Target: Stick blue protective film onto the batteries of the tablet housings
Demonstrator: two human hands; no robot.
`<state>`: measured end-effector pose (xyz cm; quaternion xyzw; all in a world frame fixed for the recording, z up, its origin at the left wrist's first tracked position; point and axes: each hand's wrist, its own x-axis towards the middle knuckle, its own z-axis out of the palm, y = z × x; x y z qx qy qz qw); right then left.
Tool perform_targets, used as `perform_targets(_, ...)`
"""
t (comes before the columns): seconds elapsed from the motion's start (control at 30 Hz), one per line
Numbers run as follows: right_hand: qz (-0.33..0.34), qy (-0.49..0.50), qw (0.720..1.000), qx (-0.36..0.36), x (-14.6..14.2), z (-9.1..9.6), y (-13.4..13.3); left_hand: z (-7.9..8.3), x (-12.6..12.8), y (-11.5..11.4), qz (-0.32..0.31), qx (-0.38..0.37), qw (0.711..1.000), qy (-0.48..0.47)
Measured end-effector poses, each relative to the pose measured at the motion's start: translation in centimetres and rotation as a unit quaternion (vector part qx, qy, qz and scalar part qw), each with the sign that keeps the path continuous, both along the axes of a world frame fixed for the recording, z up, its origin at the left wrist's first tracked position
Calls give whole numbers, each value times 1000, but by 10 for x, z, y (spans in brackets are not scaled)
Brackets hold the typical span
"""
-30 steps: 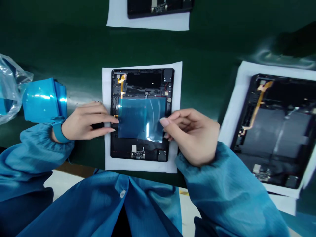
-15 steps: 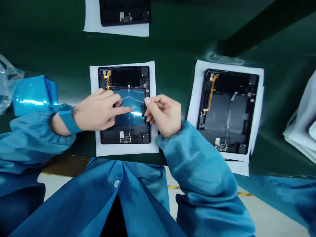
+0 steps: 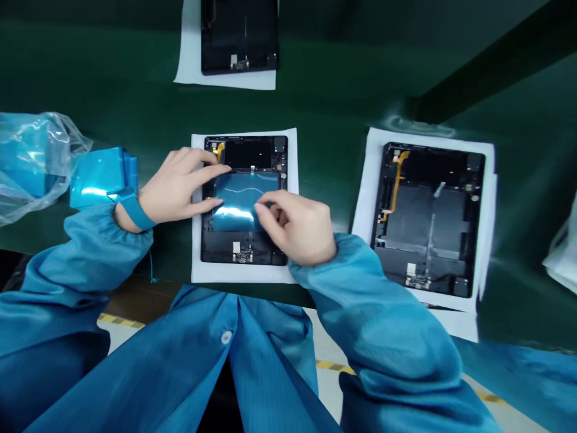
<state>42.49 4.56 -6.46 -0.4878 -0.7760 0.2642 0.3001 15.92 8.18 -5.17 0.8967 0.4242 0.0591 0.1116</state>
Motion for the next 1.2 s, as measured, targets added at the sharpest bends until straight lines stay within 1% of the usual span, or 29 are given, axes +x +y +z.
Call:
perform_targets(0.03, 58, -67, 995, 56, -5, 3, 1, -3, -11, 1, 12, -4, 1000, -11)
perform_targets(0.07, 114, -128, 980, 97, -10, 5, 3, -6, -20, 1, 15, -10, 1000, -18)
perform_targets(0.1, 163, -179, 962, 123, -15, 5, 6, -9, -26, 2, 14, -18, 999, -22)
perform_targets(0.17, 224, -253, 930, 142, -25, 3, 17, -15, -33, 1, 12, -37, 999, -25)
perform_targets(0.2, 234, -278, 920, 145, -29, 2, 23, -17, -33, 1, 12, -44, 999, -26)
perform_targets(0.27, 227, -310, 912, 144, -34, -1, 36, -19, -32, 0, 14, -52, 998, -29)
perform_targets(0.33, 206, -325, 913, 137, -37, -3, 47, -20, -31, 0, 15, -55, 998, -34)
perform_targets(0.4, 194, -334, 912, 135, -39, -3, 50, -21, -31, 0, 15, -54, 998, -38)
perform_targets(0.47, 207, -337, 906, 149, -40, -2, 43, -22, -31, 0, 16, -51, 998, -42)
perform_targets(0.6, 280, -304, 891, 185, -37, 0, 18, -25, -31, 0, 14, -50, 997, -50)
perform_targets(0.63, 288, -296, 891, 186, -35, 0, 14, -25, -31, -1, 12, -51, 997, -51)
perform_targets(0.7, 262, -298, 901, 177, -30, 0, 15, -26, -31, -1, 13, -51, 997, -53)
perform_targets(0.77, 202, -319, 912, 160, -24, -1, 22, -26, -31, -1, 14, -51, 997, -54)
perform_targets(0.83, 157, -338, 916, 148, -21, -1, 29, -26, -31, -1, 17, -52, 997, -58)
perform_targets(0.87, 152, -342, 916, 147, -21, -1, 30, -25, -31, -1, 18, -52, 997, -60)
perform_targets(0.93, 171, -337, 913, 153, -22, 0, 25, -24, -31, -1, 20, -55, 996, -62)
perform_targets(1.1, 277, -259, 908, 177, -27, 0, -9, -22, -31, 0, 16, -59, 997, -54)
perform_targets(1.17, 297, -234, 909, 175, -23, 0, -14, -21, -31, 0, 15, -62, 997, -50)
perform_targets(1.2, 291, -231, 912, 172, -19, 0, -14, -21, -31, 0, 14, -63, 997, -49)
